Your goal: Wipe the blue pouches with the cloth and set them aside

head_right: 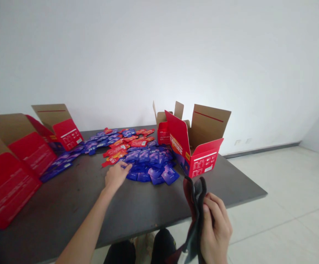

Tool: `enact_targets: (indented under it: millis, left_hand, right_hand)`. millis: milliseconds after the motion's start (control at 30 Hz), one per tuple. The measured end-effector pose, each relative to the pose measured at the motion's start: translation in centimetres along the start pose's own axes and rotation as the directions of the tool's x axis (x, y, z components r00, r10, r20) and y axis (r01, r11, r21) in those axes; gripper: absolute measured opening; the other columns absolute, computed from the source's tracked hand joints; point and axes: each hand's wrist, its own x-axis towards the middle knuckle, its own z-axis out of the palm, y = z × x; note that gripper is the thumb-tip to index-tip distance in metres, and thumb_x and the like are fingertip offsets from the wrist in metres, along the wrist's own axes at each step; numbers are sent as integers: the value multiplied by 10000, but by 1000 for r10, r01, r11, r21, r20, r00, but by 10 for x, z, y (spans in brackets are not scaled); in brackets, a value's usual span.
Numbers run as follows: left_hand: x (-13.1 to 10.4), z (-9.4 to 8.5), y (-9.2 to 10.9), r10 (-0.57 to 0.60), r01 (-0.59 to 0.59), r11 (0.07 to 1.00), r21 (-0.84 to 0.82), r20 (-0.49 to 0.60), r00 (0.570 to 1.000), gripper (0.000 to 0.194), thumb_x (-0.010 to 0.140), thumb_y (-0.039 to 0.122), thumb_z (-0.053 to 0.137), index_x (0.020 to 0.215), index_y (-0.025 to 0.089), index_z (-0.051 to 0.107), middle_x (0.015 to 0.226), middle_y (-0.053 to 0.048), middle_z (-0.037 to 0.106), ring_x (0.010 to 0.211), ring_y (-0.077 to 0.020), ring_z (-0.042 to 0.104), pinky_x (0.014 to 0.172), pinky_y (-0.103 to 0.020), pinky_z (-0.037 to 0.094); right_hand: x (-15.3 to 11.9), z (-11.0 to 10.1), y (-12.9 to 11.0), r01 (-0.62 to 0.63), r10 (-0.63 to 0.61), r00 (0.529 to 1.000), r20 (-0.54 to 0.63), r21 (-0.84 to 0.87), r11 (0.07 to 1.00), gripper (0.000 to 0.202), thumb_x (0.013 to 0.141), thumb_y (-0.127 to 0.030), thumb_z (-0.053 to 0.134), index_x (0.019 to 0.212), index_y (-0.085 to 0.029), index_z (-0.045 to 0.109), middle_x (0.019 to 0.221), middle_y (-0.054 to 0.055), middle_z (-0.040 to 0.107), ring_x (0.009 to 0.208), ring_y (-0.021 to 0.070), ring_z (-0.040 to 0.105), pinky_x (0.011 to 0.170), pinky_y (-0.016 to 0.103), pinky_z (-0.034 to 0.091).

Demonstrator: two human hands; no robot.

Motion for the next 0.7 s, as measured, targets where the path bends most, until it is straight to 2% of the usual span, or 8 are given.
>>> enact_targets:
  millis: [100, 167, 233, 300, 367, 467, 567, 700]
  left_hand:
    - [-4, -15, -6, 158, -157, 949, 272, 17, 987, 309, 680, 274, 652, 955, 173, 553, 972, -170, 630, 1115, -366, 471, 919, -585, 260]
    - [1, -22, -6, 266, -286, 878, 385, 107, 958, 424, 702, 271, 632, 1103, 195, 515, 1199, -166, 534, 1232, -346, 342, 974, -586, 167]
    - [13, -25, -4, 336, -407, 796, 448, 233, 913, 475, 706, 259, 633, 1163, 229, 506, 1307, -118, 458, 1274, -313, 280, 1014, -541, 135]
    - [27, -24, -2, 361, -499, 721, 481, 354, 863, 466, 723, 248, 620, 1178, 238, 519, 1290, -90, 484, 1257, -281, 324, 1027, -476, 186]
    - [39, -20, -2, 358, -560, 659, 501, 446, 820, 429, 752, 228, 586, 1178, 223, 535, 1213, -90, 553, 1185, -251, 431, 997, -400, 282]
    - [46, -14, -3, 351, -615, 583, 531, 518, 780, 365, 783, 187, 528, 1145, 198, 574, 1080, -95, 630, 1030, -215, 561, 905, -310, 388]
    - [43, -13, -2, 370, -639, 516, 570, 525, 767, 333, 810, 167, 471, 1114, 194, 602, 994, -94, 661, 946, -199, 600, 845, -274, 422]
    - [37, -18, 8, 436, -612, 448, 651, 439, 786, 341, 843, 175, 392, 1106, 207, 608, 935, -97, 672, 920, -235, 604, 817, -333, 441]
  right_hand:
    - [-2, -3, -5, 7, -6, 1000, -29, 15, 1000, 223, 839, -347, 434, 767, -186, 571, 908, 64, 582, 829, 183, 554, 704, 315, 423]
    - [-3, -4, -8, 17, -16, 999, -34, 23, 1000, 210, 838, -332, 439, 774, -185, 574, 916, 66, 582, 830, 178, 556, 704, 309, 424]
    - [-3, -5, -10, 23, -22, 999, -45, 20, 1000, 206, 837, -329, 443, 786, -183, 578, 924, 69, 585, 833, 179, 560, 708, 310, 427]
    - [-3, -7, -10, 25, -25, 998, -61, 6, 1000, 209, 836, -333, 446, 795, -181, 584, 938, 74, 588, 840, 184, 565, 715, 315, 432]
    - [-4, -8, -9, 36, -37, 997, -67, -13, 999, 214, 837, -331, 445, 797, -180, 591, 949, 76, 593, 843, 186, 571, 715, 313, 437]
    - [-5, -11, -6, 54, -55, 997, -49, -29, 998, 216, 839, -317, 443, 787, -179, 601, 946, 72, 605, 833, 184, 582, 697, 301, 445]
    - [-7, -12, -4, 51, -52, 998, -35, -31, 998, 220, 837, -319, 444, 787, -178, 606, 945, 74, 610, 834, 193, 587, 696, 306, 451]
    - [-9, -11, -3, 42, -44, 998, -46, -41, 998, 214, 839, -320, 445, 790, -177, 598, 945, 74, 606, 841, 192, 585, 707, 307, 452]
